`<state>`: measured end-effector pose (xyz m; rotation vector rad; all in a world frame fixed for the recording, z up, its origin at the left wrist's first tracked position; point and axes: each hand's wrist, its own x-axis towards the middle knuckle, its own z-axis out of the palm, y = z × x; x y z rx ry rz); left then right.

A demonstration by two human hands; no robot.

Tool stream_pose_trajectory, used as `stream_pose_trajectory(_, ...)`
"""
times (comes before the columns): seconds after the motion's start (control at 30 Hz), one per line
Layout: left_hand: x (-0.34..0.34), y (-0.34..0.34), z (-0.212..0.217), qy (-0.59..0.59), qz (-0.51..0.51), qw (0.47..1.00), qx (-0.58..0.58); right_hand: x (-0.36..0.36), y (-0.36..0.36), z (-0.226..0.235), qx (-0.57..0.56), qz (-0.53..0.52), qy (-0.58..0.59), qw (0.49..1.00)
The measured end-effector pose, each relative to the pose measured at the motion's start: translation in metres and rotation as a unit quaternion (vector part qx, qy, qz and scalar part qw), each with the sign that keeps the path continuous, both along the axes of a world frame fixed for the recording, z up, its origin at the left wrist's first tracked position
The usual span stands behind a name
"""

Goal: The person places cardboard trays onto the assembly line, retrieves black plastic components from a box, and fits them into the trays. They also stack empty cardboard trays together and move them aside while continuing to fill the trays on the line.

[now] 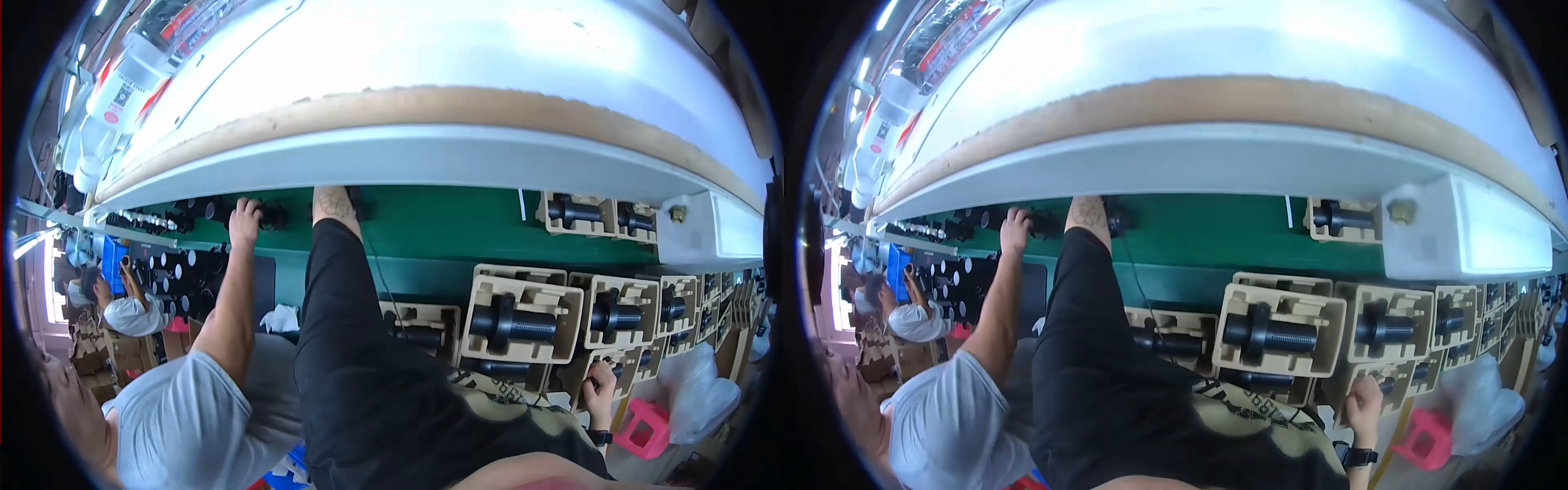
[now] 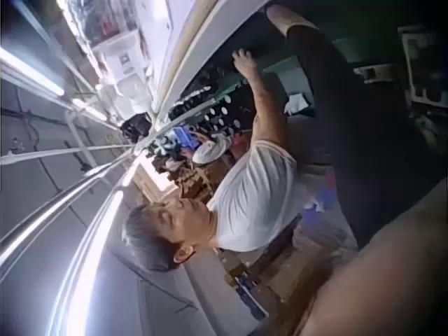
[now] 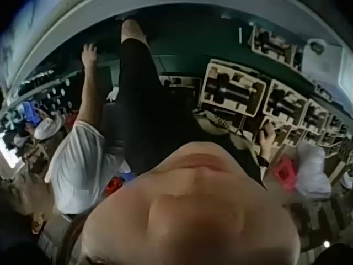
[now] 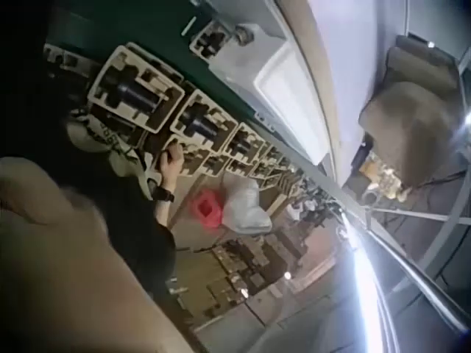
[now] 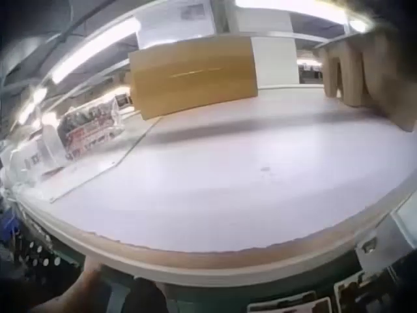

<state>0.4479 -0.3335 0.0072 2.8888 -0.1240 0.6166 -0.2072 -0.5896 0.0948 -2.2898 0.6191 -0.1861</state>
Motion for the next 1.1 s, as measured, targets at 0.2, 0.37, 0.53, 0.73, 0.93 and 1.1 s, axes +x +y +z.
stream_pose_trajectory(0.2, 0.038, 0.022, -0.025, -0.005, -0.046, 0.999, 0.009, 0.000, -0.003, 0.000, -0.007, 0.006, 0.017, 1.000)
stream_pose_trajectory(0.37, 0.033, 0.042, -0.054, 0.023, -0.085, 0.996, 0.025, 0.003, -0.001, -0.001, 0.013, -0.004, 0.021, 1.000)
stream_pose_trajectory(0.53, 0.012, 0.068, -0.084, 0.065, -0.136, 0.987, 0.055, 0.010, -0.002, 0.006, 0.026, 0.001, 0.030, 0.999)
stream_pose_trajectory(0.73, -0.019, 0.082, -0.086, 0.098, -0.149, 0.984, -0.002, 0.020, -0.004, 0.008, 0.042, 0.038, -0.001, 0.998)
stream_pose_trajectory(0.93, -0.035, 0.082, -0.082, 0.101, -0.135, 0.986, -0.008, 0.007, -0.005, 0.004, 0.028, 0.043, -0.026, 0.998)
stream_pose_trajectory(1.1, -0.038, 0.060, -0.072, 0.131, -0.128, 0.983, 0.003, 0.004, -0.005, 0.008, 0.028, 0.039, -0.027, 0.999)
